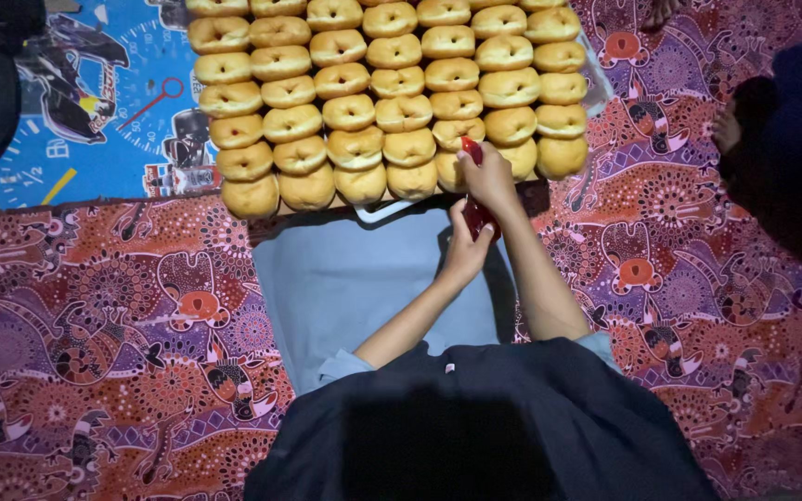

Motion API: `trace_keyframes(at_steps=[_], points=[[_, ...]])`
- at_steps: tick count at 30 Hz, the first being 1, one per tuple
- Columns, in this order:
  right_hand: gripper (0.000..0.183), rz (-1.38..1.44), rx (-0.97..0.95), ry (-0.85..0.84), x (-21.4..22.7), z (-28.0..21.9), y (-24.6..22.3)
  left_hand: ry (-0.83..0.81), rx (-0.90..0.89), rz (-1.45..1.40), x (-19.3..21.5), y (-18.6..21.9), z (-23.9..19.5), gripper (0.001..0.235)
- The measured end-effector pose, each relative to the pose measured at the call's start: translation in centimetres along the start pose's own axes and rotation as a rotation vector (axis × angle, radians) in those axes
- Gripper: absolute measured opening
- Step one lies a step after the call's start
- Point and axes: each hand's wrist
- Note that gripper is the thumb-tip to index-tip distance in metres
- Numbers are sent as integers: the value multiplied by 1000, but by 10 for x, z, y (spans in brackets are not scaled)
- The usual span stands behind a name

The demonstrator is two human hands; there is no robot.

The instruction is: The person sits on the floor and uses a red piping bag to fill rows of small round buns with red filling. They then switch to a brown piping bag and continue filling the buns with brown filling.

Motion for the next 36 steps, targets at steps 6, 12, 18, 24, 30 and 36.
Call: trace_keyframes(at_steps=[6,12,18,24,30,36], points=[[44,-237,18,-36,-9,22,-12,4,-41,-34,0,-1,19,54],[50,-392,-42,-61,-15,26,-17,20,14,-28,-5,-9,31,50],[52,-385,25,-44,-23,21,0,8,49,-54,-3,-6,22,48],[49,-372,63,-21,-25,16,11,-35,125,-162,-4,-1,16,43],[40,-174,5,-102,0,-1,-5,-34,86,-169,0,2,11,32],[60,120,182,-127,35,-29,-15,48,66,-106,-1,21,12,36]])
Point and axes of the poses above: each hand's wrist, its own z-axis towards the middle knuckle, its own x-axis out of the back of the hand, y = z × x, and after that the axes turned 6 degrees about y, right-handed
